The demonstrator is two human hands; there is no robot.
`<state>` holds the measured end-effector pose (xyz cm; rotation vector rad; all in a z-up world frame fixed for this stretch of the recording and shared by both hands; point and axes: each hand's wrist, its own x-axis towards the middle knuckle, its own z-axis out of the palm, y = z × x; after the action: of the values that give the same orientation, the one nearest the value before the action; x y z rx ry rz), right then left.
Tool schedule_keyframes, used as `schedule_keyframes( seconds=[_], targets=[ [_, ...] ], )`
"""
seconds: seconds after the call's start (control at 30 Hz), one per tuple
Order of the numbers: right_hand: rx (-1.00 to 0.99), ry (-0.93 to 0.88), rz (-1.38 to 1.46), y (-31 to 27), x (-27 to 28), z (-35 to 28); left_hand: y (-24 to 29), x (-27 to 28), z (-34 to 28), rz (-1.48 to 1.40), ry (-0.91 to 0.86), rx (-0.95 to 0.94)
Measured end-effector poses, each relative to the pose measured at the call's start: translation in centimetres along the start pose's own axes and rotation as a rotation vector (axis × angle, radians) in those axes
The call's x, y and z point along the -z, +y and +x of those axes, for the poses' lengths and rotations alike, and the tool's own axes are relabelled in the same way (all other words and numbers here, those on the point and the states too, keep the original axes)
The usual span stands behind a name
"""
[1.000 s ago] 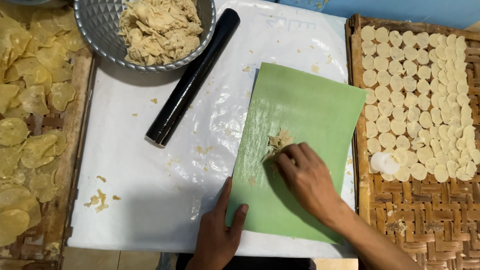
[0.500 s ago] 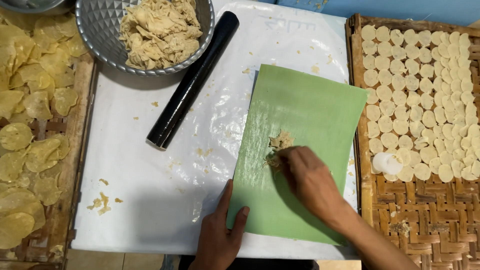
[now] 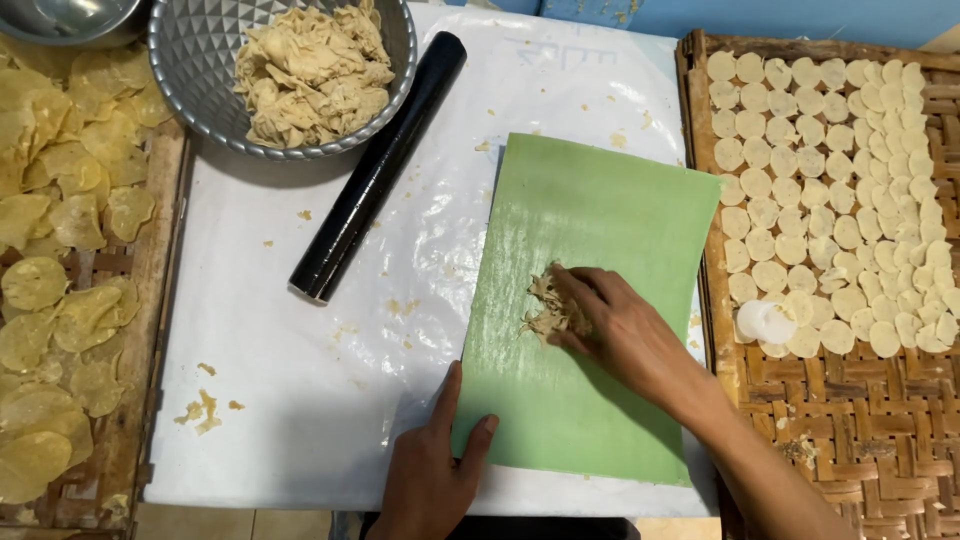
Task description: Rolling out small bits of dough on a mat and shaping them into circular pieces for baking or drying.
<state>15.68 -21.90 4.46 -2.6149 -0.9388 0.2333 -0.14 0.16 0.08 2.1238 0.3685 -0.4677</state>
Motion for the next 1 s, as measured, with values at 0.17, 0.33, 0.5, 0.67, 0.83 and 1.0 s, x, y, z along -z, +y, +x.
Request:
schedule_keyframes(
  seconds=[0.17,0.33,0.5,0.67,0.83,1.0],
  targets=[
    [0.082,0.139,0.001,1.0,-0.1,2.0,0.0,-0.2,-0.2,0.023,0.003,0.004],
    [0.099,0.205,-0.101,0.2,0.4,1.6,-0.8,0.0,-0.1,0.091,-0.007,-0.035],
    [-0.070,0.203,-0.043,0.0,0.3,-1.5,-0.1,3.8,1.0,0.136,0.354,-0.262],
    [-0.182,0.119,-0.023,-1.2,-2.7,-3.4,2.6,9.7,3.6,0.340,0.610,-0.481],
    [-0.101,0.104,-0.113,-0.9,-2.6,-5.2,3.7,12.5,6.6,0.479,0.726,-0.578],
    [-0.095,0.083,-0.008,0.3,-2.8,-6.1,0.5,12.1,10.7,0.700,0.693,-0.465]
  ],
)
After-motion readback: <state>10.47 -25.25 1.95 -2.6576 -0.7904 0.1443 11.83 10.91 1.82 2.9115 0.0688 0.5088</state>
